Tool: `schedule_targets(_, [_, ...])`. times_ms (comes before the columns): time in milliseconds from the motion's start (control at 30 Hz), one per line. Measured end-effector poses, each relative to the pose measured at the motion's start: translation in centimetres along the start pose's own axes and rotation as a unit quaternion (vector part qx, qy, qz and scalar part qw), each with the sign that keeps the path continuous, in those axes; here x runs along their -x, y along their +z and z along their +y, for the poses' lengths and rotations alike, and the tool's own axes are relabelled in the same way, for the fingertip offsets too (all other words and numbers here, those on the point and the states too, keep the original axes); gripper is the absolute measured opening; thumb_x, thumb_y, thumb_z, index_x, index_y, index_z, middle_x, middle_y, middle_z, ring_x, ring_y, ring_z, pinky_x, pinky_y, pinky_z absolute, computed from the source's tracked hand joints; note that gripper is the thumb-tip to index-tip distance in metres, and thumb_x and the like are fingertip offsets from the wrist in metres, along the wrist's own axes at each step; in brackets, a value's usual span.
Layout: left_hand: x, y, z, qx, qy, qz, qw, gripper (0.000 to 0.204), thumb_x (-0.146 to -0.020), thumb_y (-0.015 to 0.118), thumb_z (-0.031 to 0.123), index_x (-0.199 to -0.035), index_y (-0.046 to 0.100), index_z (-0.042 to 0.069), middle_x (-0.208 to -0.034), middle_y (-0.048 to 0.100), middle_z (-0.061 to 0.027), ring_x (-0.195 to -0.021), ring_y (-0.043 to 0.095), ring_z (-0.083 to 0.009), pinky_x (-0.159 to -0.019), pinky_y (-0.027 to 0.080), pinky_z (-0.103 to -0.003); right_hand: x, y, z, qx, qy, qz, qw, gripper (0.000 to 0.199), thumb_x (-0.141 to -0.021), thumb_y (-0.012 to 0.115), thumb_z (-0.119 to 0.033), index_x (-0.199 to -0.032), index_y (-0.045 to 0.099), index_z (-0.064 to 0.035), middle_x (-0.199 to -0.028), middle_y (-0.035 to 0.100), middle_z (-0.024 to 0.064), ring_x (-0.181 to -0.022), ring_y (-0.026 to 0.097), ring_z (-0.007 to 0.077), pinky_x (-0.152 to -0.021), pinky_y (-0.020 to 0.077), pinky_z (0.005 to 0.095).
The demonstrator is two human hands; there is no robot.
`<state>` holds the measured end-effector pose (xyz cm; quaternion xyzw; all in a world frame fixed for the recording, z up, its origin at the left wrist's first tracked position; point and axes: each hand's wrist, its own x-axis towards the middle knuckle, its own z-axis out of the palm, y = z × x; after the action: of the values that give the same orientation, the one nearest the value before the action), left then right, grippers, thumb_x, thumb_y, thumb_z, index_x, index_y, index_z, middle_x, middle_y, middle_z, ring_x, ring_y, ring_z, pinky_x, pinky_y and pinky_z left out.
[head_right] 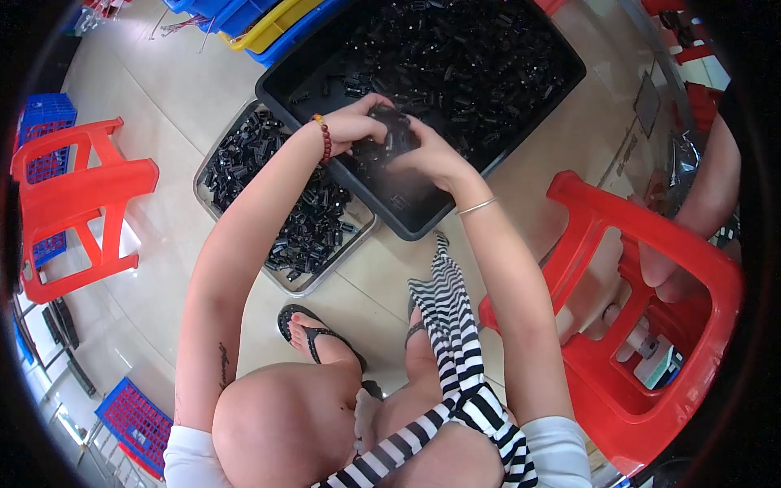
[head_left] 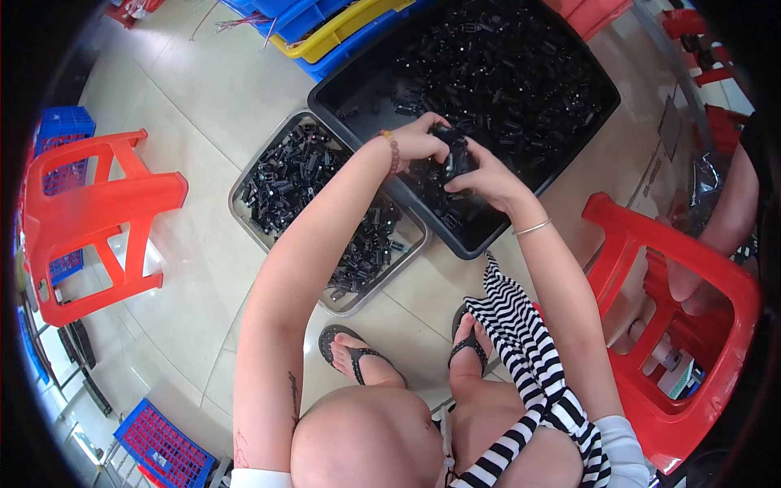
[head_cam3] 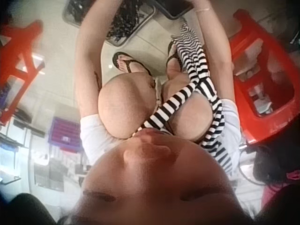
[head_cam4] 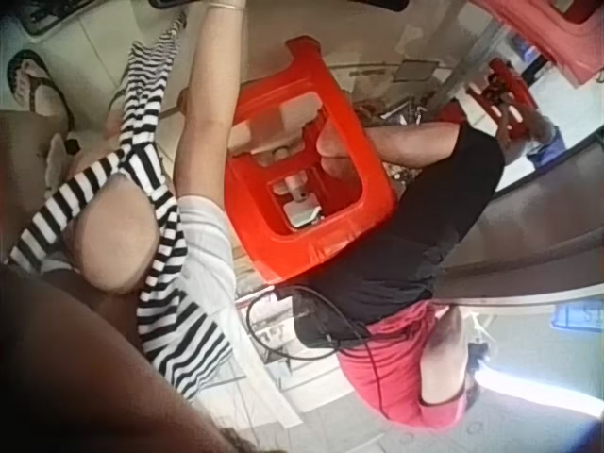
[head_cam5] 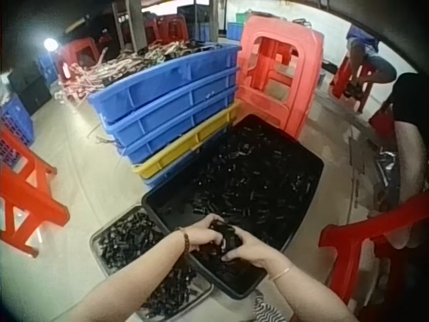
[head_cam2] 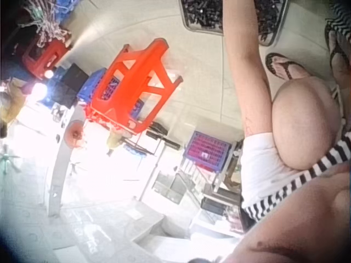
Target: The recorder is sorting small black plastic components from a larger bin into a shallow metal tray while sitting at a workstation.
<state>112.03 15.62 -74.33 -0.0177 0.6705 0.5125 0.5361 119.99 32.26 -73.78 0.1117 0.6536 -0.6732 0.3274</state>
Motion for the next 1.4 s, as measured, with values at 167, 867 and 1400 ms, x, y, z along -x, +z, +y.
schedule_targets(167, [4.7, -0.2, 2.2, 0.139, 0.079, 0.006, 0.987, 0.055, -0.072, 0.055, -0.003, -0.124, 0.043, 0.011, -0.103, 0.056, -0.0058, -0.096, 0.055, -0.0152, -0.078, 0.049, -0.03, 1.1, 1.1, -4.3, -0.115, 0.011, 0.023, 0.993, 0.066, -0.065, 0.066, 0.012, -0.125, 0.045, -0.0069, -0.098, 0.056, 0.0061, -0.086, 0.061, 0.0172, -0.069, 0.0561, 0.0312])
schedule_targets(867, [19.0, -0.2, -20.2, 0.012, 0.143, 0.427, 0.893, 0.041, -0.066, 0.056, -0.004, -0.105, 0.054, 0.005, -0.101, 0.053, -0.0078, -0.096, 0.051, -0.0199, -0.087, 0.041, -0.03, -0.4, 16.8, 2.8, 0.213, -0.287, -0.013, 0.934, 0.067, -0.061, 0.062, 0.005, -0.126, 0.045, -0.0049, -0.116, 0.046, 0.0187, -0.101, 0.052, 0.0376, -0.09, 0.043, 0.0402])
schedule_targets(1400, [17.7, 8.2, -25.0, -0.292, 0.148, 0.565, 0.758, 0.054, -0.077, 0.063, 0.018, -0.128, 0.049, 0.01, -0.14, 0.026, -0.0241, -0.128, 0.027, -0.0381, -0.106, 0.018, -0.048, 2.4, 13.7, 6.3, 0.248, -0.265, 0.033, 0.931, 0.065, -0.07, 0.049, 0.005, -0.134, 0.038, -0.0027, -0.14, 0.035, 0.0227, -0.131, 0.034, 0.0365, -0.108, 0.0295, 0.04])
